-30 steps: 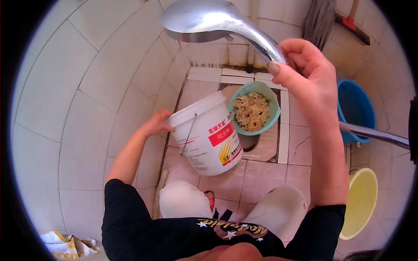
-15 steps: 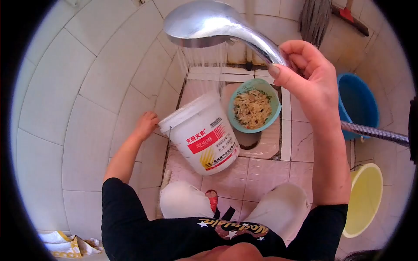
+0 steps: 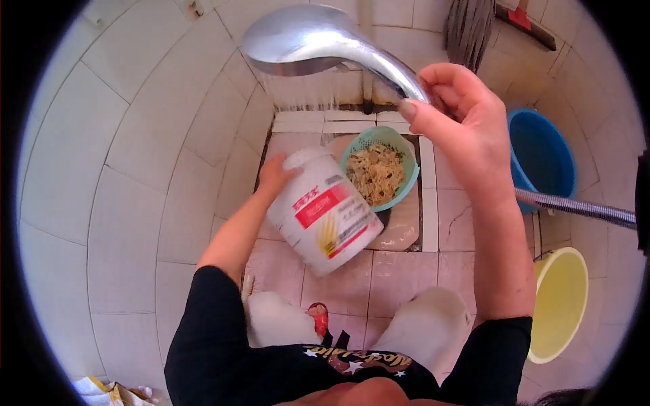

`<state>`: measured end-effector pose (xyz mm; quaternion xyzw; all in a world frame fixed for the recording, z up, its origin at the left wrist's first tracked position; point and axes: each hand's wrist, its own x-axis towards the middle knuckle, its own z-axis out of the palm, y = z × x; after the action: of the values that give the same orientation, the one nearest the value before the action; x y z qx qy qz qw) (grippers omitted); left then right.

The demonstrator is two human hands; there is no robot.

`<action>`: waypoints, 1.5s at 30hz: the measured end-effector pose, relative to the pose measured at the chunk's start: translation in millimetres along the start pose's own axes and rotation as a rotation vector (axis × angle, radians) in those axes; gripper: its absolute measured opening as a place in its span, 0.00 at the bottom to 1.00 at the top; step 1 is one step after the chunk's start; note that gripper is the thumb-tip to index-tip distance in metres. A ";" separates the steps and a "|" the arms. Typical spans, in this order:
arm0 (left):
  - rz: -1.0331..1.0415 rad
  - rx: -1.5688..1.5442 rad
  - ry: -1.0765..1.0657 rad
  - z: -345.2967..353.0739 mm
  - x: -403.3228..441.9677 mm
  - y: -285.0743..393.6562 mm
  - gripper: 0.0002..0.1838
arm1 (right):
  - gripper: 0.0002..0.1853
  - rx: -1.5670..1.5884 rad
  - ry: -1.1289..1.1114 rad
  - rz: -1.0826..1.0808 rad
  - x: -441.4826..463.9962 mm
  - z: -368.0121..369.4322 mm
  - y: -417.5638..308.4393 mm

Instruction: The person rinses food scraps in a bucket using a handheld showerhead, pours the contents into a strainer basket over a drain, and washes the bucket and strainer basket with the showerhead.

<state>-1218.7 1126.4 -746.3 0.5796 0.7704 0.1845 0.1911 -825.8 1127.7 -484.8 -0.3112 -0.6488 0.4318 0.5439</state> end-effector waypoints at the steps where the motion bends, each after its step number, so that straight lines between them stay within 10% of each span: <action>1: 0.007 -0.003 0.003 -6.1 -12.8 2.9 0.34 | 0.16 0.018 0.015 -0.001 0.8 -3.2 2.2; 5: 0.046 -0.334 0.113 -51.0 -99.6 16.3 0.26 | 0.16 0.080 0.003 0.041 -3.0 -2.1 -1.4; 10: 0.079 0.029 -0.164 -80.4 -112.3 -62.5 0.25 | 0.15 0.106 0.038 0.054 -16.8 -15.9 -1.5; 22: 0.417 0.252 0.049 -75.1 -115.6 -132.4 0.29 | 0.15 0.195 -0.013 0.104 34.1 -29.4 11.4; 23: 0.100 0.214 -0.052 -86.3 -111.9 -133.4 0.30 | 0.15 0.217 -0.038 0.094 37.2 -41.6 9.5; 26: -0.197 -0.604 0.036 -120.0 -77.1 21.8 0.34 | 0.15 0.241 0.014 0.029 3.8 -82.6 1.9; 30: -0.162 0.405 -0.062 -99.6 -42.1 121.4 0.37 | 0.15 0.248 -0.008 -0.002 7.2 -57.5 -17.8; 39: -0.105 -0.636 0.100 -57.5 -77.4 16.4 0.26 | 0.16 0.155 -0.036 -0.054 11.1 17.2 -34.2; 45: 0.022 -0.617 -0.075 -70.4 -112.4 6.2 0.24 | 0.18 0.063 -0.100 -0.037 9.7 17.0 -31.4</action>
<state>-1220.7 1015.2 -673.7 0.5088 0.6641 0.3903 0.3843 -842.4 1118.8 -452.9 -0.2601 -0.6670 0.4569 0.5280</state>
